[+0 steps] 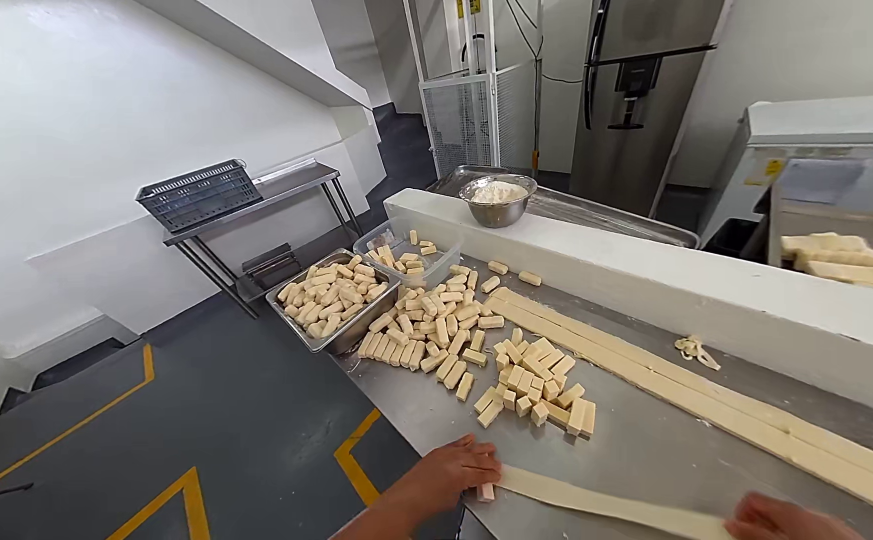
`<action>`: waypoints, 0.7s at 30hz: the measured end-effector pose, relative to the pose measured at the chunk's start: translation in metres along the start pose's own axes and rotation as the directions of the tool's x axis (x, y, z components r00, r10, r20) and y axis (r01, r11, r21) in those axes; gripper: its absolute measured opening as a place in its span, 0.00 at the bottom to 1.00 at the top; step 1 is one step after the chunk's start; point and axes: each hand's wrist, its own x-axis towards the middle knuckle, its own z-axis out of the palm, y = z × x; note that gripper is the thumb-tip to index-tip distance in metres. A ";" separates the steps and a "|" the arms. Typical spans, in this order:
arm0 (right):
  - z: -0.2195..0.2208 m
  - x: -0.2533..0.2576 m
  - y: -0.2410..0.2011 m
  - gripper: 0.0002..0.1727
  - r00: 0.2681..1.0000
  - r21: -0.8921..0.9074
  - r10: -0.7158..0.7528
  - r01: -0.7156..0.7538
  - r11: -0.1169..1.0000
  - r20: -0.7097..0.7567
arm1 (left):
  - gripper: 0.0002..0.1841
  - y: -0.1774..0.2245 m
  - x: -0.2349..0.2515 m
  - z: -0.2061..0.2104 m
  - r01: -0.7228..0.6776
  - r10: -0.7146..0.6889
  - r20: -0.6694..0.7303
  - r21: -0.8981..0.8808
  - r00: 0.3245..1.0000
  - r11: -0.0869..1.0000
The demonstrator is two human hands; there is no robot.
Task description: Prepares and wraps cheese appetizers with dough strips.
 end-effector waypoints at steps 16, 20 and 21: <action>-0.017 0.022 -0.117 0.14 0.838 0.493 -0.530 0.519 0.698 -0.131 | 0.09 0.163 0.120 -0.053 0.265 -0.547 0.173 -0.960 0.819 0.094; -0.018 0.014 -0.119 0.21 0.789 0.432 -0.561 0.609 0.665 -0.250 | 0.14 0.166 0.125 -0.053 0.324 -0.513 0.127 -0.892 0.849 0.314; -0.019 0.015 -0.116 0.23 0.780 0.444 -0.563 0.621 0.645 -0.273 | 0.15 0.166 0.125 -0.055 0.315 -0.487 0.145 -0.905 0.862 0.288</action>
